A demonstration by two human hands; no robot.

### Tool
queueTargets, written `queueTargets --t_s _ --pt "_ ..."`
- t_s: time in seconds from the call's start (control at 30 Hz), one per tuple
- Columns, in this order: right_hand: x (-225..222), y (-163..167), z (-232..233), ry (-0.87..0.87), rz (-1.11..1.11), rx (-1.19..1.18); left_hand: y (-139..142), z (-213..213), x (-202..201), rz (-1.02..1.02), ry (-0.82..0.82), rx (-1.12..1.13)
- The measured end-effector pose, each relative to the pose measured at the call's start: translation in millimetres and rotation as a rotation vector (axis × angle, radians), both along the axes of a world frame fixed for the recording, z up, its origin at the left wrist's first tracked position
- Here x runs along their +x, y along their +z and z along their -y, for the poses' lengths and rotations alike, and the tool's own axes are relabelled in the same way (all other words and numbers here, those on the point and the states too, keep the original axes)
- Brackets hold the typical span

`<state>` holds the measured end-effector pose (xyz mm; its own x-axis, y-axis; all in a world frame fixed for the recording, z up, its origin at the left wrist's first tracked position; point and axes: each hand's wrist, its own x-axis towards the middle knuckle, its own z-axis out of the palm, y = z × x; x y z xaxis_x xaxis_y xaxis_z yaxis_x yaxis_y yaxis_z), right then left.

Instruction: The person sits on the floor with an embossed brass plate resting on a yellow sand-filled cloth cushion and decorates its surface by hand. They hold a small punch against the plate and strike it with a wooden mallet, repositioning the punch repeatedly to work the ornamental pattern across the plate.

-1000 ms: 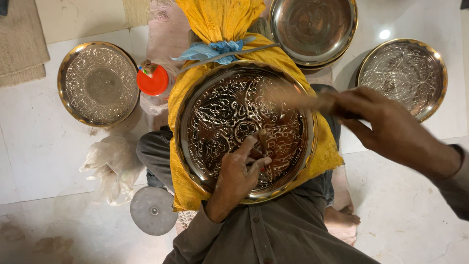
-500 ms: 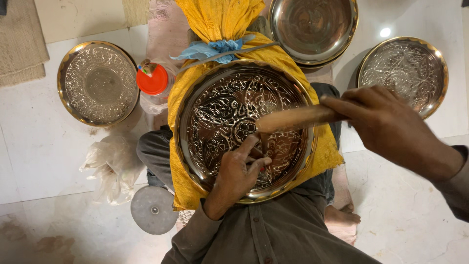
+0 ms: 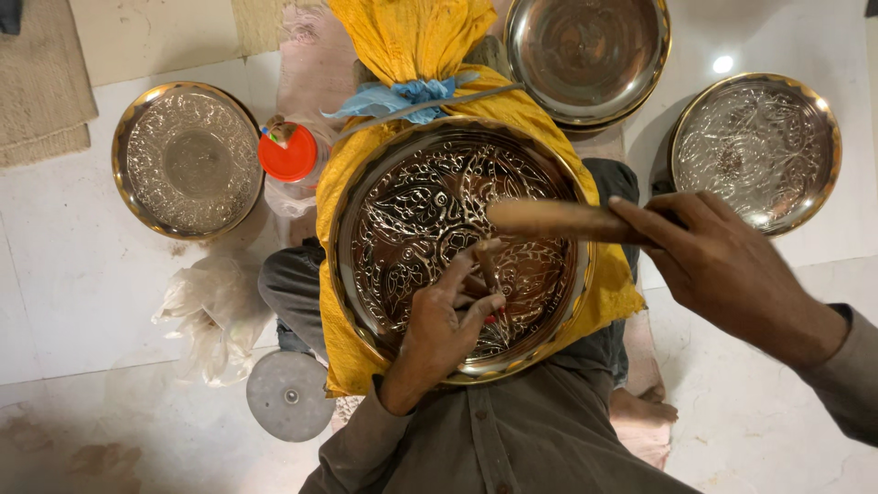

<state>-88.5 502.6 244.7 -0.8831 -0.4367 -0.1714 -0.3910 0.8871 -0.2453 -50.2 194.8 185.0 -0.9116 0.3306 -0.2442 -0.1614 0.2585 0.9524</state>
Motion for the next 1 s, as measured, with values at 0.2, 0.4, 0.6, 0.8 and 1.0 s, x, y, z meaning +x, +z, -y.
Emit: queueTargets --t_s 0.2,0.4,0.6,0.8,1.0 --pt "19 10 6 0.004 -0.068 0.128 5 3 -12 0.018 -0.138 0.018" --pt "33 15 6 -0.082 -0.055 0.058 14 -2 -37 -0.159 -0.472 0.003" --pt "56 13 -2 -0.178 -0.026 0.19 8 -5 -52 -0.247 -0.639 0.038" --pt "68 -4 -13 -0.632 0.243 -0.402 7 -5 -52 -0.226 -0.6 0.036" --pt "81 -13 -25 -0.583 0.225 -0.402 11 -4 -49 -0.122 -0.623 -0.057"
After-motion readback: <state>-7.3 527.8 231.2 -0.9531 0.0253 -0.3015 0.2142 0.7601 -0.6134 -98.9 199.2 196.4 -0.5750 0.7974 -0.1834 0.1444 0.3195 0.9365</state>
